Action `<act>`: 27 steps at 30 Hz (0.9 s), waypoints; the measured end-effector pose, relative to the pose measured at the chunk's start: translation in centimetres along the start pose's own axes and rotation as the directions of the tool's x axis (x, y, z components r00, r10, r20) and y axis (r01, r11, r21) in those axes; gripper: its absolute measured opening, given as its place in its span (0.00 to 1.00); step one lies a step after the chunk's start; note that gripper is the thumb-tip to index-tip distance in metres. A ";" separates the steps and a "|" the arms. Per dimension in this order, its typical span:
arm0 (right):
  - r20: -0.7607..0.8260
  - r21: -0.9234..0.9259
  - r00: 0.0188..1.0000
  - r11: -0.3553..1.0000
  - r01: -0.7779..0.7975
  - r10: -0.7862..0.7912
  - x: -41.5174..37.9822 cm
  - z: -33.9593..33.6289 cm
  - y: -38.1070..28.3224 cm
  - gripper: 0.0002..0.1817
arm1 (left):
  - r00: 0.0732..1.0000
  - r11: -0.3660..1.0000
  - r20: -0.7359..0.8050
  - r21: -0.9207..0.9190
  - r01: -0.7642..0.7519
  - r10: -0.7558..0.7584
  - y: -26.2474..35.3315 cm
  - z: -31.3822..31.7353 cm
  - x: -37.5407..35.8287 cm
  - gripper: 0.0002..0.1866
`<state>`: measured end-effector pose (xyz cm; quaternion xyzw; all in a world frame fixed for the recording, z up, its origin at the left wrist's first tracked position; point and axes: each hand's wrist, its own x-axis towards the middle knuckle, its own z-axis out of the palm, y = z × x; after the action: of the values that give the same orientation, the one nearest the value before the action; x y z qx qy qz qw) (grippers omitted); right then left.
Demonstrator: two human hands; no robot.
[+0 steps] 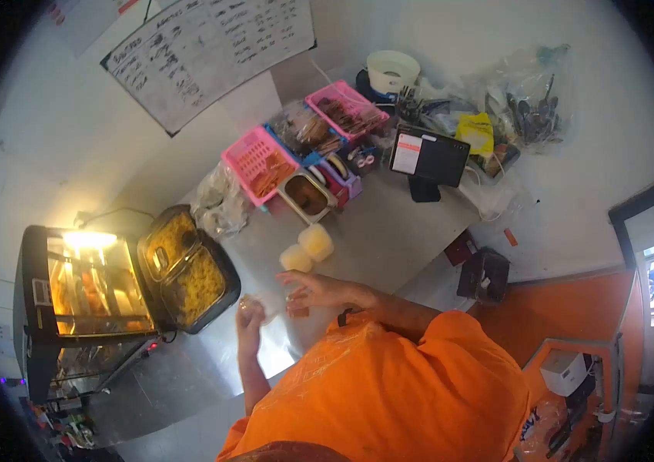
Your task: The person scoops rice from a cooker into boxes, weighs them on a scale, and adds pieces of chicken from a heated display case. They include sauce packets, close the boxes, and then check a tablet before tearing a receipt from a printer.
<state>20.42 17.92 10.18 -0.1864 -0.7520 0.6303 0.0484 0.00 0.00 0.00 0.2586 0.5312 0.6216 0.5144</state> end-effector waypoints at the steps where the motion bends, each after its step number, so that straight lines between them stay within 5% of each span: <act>1: -0.009 0.031 1.000 1.000 0.001 0.000 0.7 -0.1 -0.7 0.26 | 1.000 0.999 0.027 -0.047 0.002 -0.001 1.6 3.0 1.0 0.30; 5: -0.266 0.179 0.952 0.963 0.203 -0.151 0.8 -7.4 1.7 0.17 | 0.971 0.962 -0.068 0.171 -0.214 0.228 6.3 12.1 4.7 0.29; 6: -0.441 0.022 0.865 0.961 0.277 -0.240 -0.1 -11.7 1.4 0.16 | 0.965 0.949 -0.050 0.197 -0.245 0.259 6.9 14.1 5.9 0.29; 7: -0.584 -0.148 0.735 0.935 0.322 -0.346 -1.1 -17.1 0.7 0.16 | 0.955 0.933 -0.028 0.224 -0.281 0.294 7.2 15.8 7.6 0.29; 8: -0.766 -0.176 0.597 0.970 0.165 -0.241 -1.8 -22.7 0.6 0.15 | 0.951 0.940 -0.019 0.156 -0.302 0.309 5.9 16.5 9.0 0.28; 10: -0.914 -0.362 0.161 0.928 0.093 -0.372 -2.6 -35.3 4.3 0.13 | 0.987 0.982 -0.005 0.103 -0.159 0.160 4.8 18.6 10.2 0.28; 11: -0.905 -0.417 0.001 0.888 -0.194 -0.425 -2.9 -41.5 7.2 0.11 | 0.997 0.994 -0.001 0.083 -0.078 0.078 4.4 19.2 10.3 0.28; 13: -0.931 -0.352 0.025 0.875 -0.331 -0.365 -3.7 -50.6 13.1 0.15 | 0.998 0.989 -0.066 0.146 0.025 -0.015 3.2 19.9 9.7 0.28; 16: -0.979 -0.121 0.205 0.832 -0.541 -0.008 -3.5 -57.9 21.0 0.22 | 0.977 0.971 -0.172 0.186 0.154 -0.122 2.2 21.1 8.2 0.28; 19: -0.840 0.458 0.173 0.843 -0.283 0.514 -2.2 -59.3 25.1 0.29 | 0.938 0.961 -0.295 0.147 0.232 -0.182 1.4 20.8 6.2 0.24; 22: -0.989 0.146 -0.099 0.861 -0.487 0.111 -1.0 -58.7 24.8 0.34 | 0.905 0.945 -0.373 0.167 0.282 -0.204 1.6 20.3 4.5 0.23; 24: -0.983 -0.001 -0.151 0.828 -0.560 -0.103 -1.0 -58.5 20.4 0.36 | 0.884 0.938 -0.419 0.171 0.301 -0.207 1.6 19.2 3.3 0.23; 25: -0.956 -0.139 -0.187 0.908 -0.396 -0.228 -2.0 -57.2 14.6 0.33 | 0.887 0.940 -0.415 0.174 0.295 -0.201 1.1 18.4 2.9 0.23; 27: -0.576 -0.626 -0.098 0.516 -0.585 -0.811 -3.4 -58.8 13.3 0.25 | 0.876 0.956 -0.455 0.148 0.252 -0.161 0.0 17.1 1.2 0.23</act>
<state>44.62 73.27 9.64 -0.4821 -0.6429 -0.2033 0.5594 14.45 7.83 4.88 0.1048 0.7183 0.5474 0.4164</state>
